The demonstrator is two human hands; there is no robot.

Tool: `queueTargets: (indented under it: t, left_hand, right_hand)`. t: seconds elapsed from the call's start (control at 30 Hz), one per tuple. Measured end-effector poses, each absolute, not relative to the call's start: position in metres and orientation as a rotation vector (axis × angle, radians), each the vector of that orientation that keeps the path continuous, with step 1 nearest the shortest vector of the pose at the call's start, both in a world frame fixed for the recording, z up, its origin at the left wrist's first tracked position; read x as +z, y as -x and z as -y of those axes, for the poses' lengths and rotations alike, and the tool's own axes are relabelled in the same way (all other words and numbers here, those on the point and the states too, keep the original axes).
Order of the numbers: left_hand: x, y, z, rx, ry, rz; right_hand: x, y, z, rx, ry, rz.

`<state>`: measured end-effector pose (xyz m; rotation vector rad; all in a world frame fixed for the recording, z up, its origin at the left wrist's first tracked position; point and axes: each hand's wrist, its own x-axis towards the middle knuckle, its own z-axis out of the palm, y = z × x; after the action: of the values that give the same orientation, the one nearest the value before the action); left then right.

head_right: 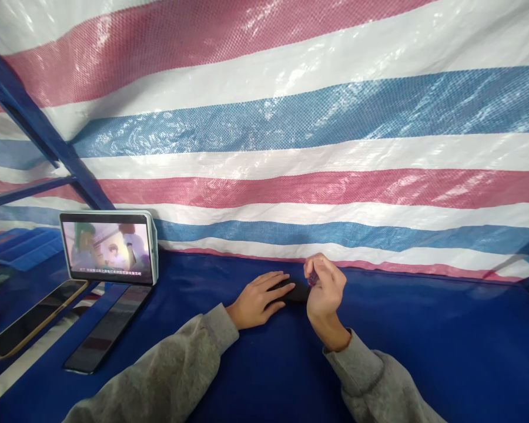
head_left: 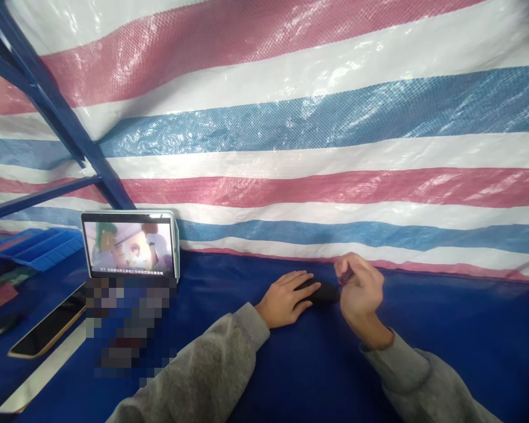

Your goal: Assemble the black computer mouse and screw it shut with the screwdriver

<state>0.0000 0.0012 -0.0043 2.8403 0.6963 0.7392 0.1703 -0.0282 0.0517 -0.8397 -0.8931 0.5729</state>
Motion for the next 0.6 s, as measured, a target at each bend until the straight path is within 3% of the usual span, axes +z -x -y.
queueTargets:
  t: [0.6]
  left_hand:
    - [-0.001,0.000,0.000,0.734,-2.840,-0.690]
  right_hand:
    - [0.064,-0.171,0.029,0.654,0.884,0.769]
